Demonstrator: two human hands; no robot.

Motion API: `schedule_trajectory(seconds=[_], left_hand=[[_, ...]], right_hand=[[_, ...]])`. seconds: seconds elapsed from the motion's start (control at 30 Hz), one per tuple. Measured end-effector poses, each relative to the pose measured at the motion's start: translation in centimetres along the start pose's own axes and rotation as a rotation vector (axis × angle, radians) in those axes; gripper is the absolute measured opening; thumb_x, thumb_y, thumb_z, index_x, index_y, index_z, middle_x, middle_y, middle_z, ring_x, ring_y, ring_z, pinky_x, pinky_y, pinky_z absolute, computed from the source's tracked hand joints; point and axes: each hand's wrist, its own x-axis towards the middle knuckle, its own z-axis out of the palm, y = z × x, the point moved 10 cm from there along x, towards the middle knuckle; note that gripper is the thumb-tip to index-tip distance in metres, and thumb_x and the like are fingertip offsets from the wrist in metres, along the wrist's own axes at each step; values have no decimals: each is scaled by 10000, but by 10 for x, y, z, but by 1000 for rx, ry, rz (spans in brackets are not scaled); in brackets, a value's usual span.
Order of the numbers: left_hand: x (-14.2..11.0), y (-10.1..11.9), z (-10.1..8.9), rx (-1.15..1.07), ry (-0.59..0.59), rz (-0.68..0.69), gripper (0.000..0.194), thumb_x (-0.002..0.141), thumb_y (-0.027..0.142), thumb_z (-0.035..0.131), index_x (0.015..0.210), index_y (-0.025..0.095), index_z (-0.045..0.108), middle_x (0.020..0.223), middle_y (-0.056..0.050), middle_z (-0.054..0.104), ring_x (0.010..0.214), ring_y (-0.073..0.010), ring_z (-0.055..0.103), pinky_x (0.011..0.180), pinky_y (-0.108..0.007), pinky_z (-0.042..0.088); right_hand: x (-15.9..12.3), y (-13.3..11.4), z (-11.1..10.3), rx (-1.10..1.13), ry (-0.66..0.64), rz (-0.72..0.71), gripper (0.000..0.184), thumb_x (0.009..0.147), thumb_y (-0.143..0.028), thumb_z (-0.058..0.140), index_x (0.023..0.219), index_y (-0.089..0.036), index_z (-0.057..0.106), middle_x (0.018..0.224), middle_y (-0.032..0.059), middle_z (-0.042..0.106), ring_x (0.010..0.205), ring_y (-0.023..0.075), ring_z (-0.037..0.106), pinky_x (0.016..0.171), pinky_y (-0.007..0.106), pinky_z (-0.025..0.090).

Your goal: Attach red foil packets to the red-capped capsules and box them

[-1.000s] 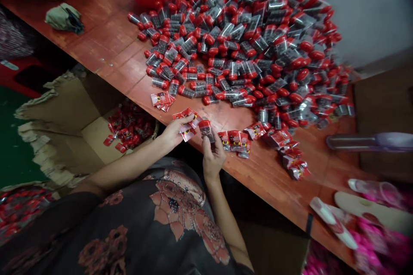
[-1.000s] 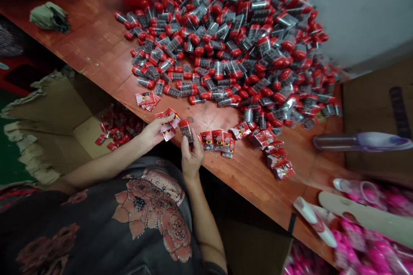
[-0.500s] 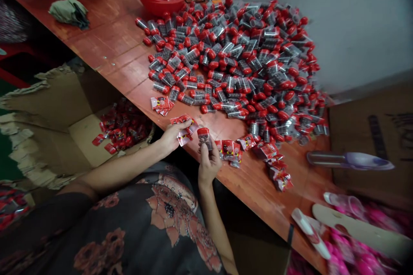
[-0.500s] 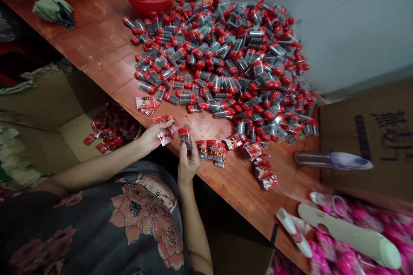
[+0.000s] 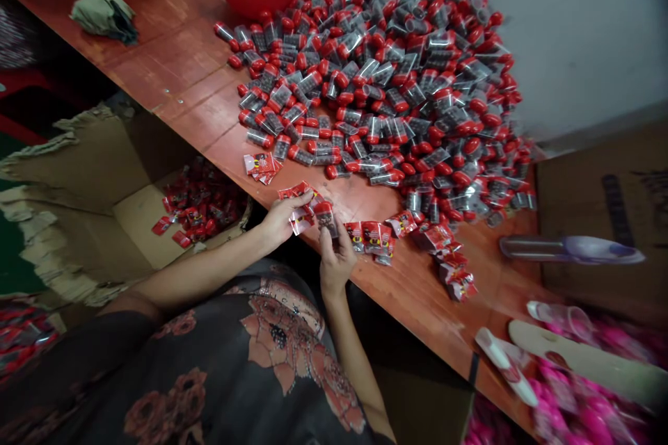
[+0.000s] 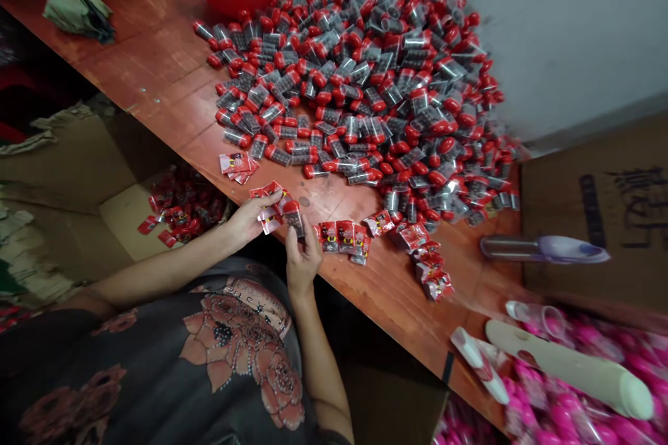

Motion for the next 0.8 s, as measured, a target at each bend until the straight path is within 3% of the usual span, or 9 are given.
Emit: schedule_trajectory(seconds=[0.13, 0.2, 0.3, 0.43, 0.53, 0.6, 0.7, 0.8], left_hand=[[-4, 4, 6, 15, -40, 39, 182, 667, 144, 787, 795, 126, 659, 681, -32, 692, 626, -139, 657, 652, -265, 530], [-6, 7, 8, 47, -60, 73, 212, 647, 168, 804, 794, 126, 656, 682, -32, 689, 622, -146, 656, 639, -272, 530], [-9, 13, 12, 111, -124, 142, 250, 602, 186, 829, 763, 120, 649, 669, -20, 676, 582, -135, 633, 593, -260, 516], [-13, 22, 18, 194, -191, 225, 275, 541, 172, 855, 710, 118, 644, 623, 12, 640, 539, -100, 589, 569, -231, 494], [-15, 29, 17, 227, -163, 244, 287, 518, 183, 866, 674, 123, 634, 625, 19, 636, 534, -90, 579, 554, -220, 482], [-16, 31, 17, 234, -141, 237, 299, 502, 180, 873, 674, 127, 634, 642, 19, 645, 542, -90, 586, 560, -221, 485], [-19, 30, 19, 238, -133, 210, 309, 515, 184, 870, 733, 134, 657, 655, 17, 655, 550, -96, 596, 558, -221, 486], [-20, 29, 19, 218, -115, 204, 302, 526, 188, 865, 742, 142, 659, 649, 21, 658, 551, -97, 602, 564, -217, 487]], right_hand=[[0, 14, 5, 124, -40, 196, 455, 833, -378, 624, 1250, -197, 624, 1056, 85, 725, 821, 187, 691, 785, 371, 579], [-2, 24, 9, 198, -70, 311, 457, 823, -394, 632, 1235, -195, 635, 887, 48, 729, 637, 141, 642, 637, 311, 569], [-2, 27, 13, 246, -117, 368, 456, 800, -389, 660, 1213, -195, 653, 785, 15, 705, 554, 107, 580, 571, 268, 536], [-2, 19, 14, 223, -157, 328, 453, 803, -379, 659, 1225, -214, 651, 859, 25, 724, 590, 116, 600, 576, 271, 545], [-2, 10, 13, 147, -205, 262, 443, 823, -370, 641, 1242, -225, 642, 827, 17, 730, 608, 134, 622, 599, 293, 558], [-1, 2, 12, 97, -225, 192, 424, 837, -356, 630, 1245, -240, 639, 913, 25, 743, 691, 154, 657, 669, 318, 572], [0, -9, 8, 56, -214, 82, 397, 848, -318, 621, 1241, -260, 642, 1082, 37, 732, 879, 186, 686, 812, 352, 563], [-2, -16, 4, 2, -165, 6, 417, 845, -280, 624, 1261, -258, 627, 1056, 37, 741, 859, 183, 692, 810, 342, 560]])
